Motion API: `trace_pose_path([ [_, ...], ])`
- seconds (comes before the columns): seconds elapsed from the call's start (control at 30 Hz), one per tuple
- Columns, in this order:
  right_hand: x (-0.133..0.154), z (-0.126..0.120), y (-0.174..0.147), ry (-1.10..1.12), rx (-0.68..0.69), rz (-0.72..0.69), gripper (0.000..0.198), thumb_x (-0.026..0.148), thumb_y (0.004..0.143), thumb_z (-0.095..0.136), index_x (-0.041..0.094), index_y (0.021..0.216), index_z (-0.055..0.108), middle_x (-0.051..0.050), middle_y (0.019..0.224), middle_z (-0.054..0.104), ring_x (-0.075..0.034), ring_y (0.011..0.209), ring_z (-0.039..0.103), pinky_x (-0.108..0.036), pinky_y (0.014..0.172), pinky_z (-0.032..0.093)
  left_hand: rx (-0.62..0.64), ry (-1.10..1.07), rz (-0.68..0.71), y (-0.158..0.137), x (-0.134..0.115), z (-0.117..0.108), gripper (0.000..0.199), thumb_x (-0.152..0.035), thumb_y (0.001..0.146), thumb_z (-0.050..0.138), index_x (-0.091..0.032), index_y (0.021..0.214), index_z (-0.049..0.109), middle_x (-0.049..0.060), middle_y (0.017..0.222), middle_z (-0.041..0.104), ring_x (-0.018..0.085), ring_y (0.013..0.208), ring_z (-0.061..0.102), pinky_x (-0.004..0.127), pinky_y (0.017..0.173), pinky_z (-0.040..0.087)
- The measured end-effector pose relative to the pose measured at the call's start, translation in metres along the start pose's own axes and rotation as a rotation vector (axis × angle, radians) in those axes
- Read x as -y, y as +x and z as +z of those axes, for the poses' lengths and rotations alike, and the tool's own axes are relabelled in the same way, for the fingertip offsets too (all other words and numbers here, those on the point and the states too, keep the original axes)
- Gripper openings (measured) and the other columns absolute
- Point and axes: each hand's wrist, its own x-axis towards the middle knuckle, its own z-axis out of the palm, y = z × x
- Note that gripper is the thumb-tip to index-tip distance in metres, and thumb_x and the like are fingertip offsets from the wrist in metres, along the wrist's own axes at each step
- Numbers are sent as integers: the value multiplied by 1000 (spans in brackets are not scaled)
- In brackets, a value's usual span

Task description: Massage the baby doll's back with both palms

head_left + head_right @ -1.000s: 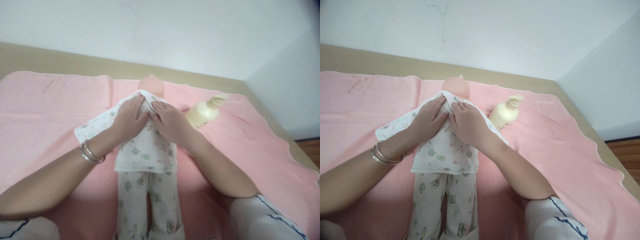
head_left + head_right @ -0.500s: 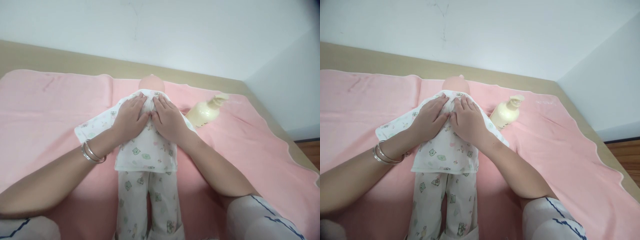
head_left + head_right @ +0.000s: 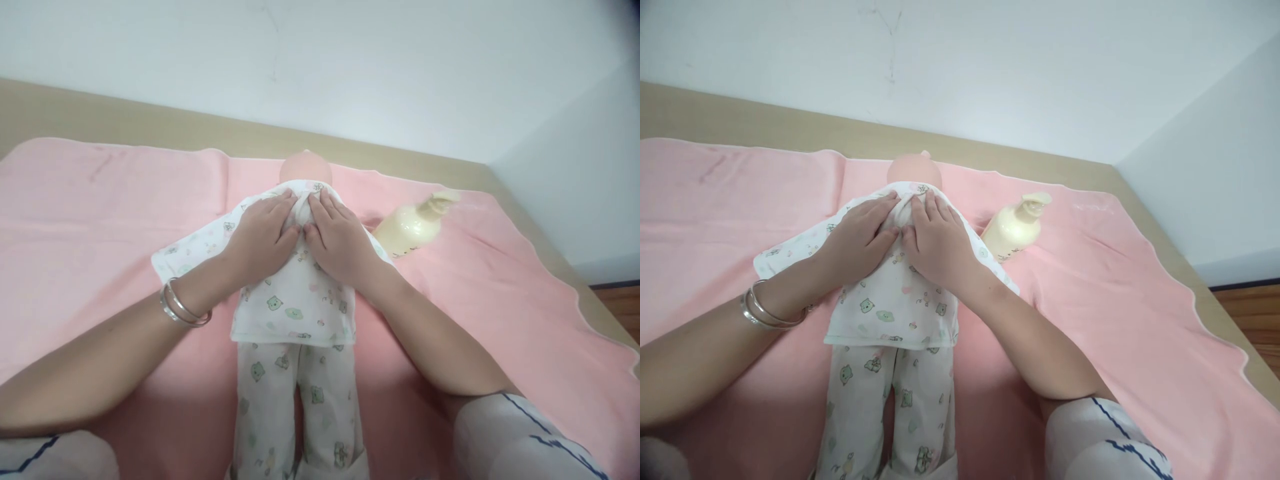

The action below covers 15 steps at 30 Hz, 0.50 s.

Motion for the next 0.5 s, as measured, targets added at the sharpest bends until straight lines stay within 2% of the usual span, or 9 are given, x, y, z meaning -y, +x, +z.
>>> trace_pose_path([
  [0.1,-1,-1,1,-12,23,-15,63,33,101,30,0,154,37,-24,164,31,-32,157,23,-55,125,30,-1,25,-3,-4,-9,-1,59,-32,96,29,-6,145,49,16,150,53,32,142,47,52,122,35],
  [0.2,-2,-4,2,-13,34,-16,63,33,101,32,-1,154,37,-24,164,31,-33,157,23,-55,125,30,15,51,-19,-6,-15,-2,58,-31,98,25,-5,145,47,17,152,51,31,145,43,53,124,31],
  [0.3,0,-10,0,14,44,-15,60,34,101,34,3,152,41,-21,161,39,-33,153,33,-55,122,35,32,39,-15,-5,-13,-3,58,-29,96,27,-6,146,46,17,155,48,30,148,40,52,125,30],
  [0.4,5,-13,-4,22,23,-30,53,32,101,36,7,146,50,-18,150,55,-33,142,48,-52,117,42,20,8,-19,-1,-6,-2,59,-32,93,31,-9,146,46,15,157,45,31,149,39,52,125,30],
  [0.5,15,-8,-11,-21,-55,-36,52,28,101,34,3,142,53,-19,143,61,-34,136,53,-51,116,41,-2,-26,-9,4,-1,-1,59,-34,90,35,-9,142,51,16,152,51,32,145,44,51,122,35],
])
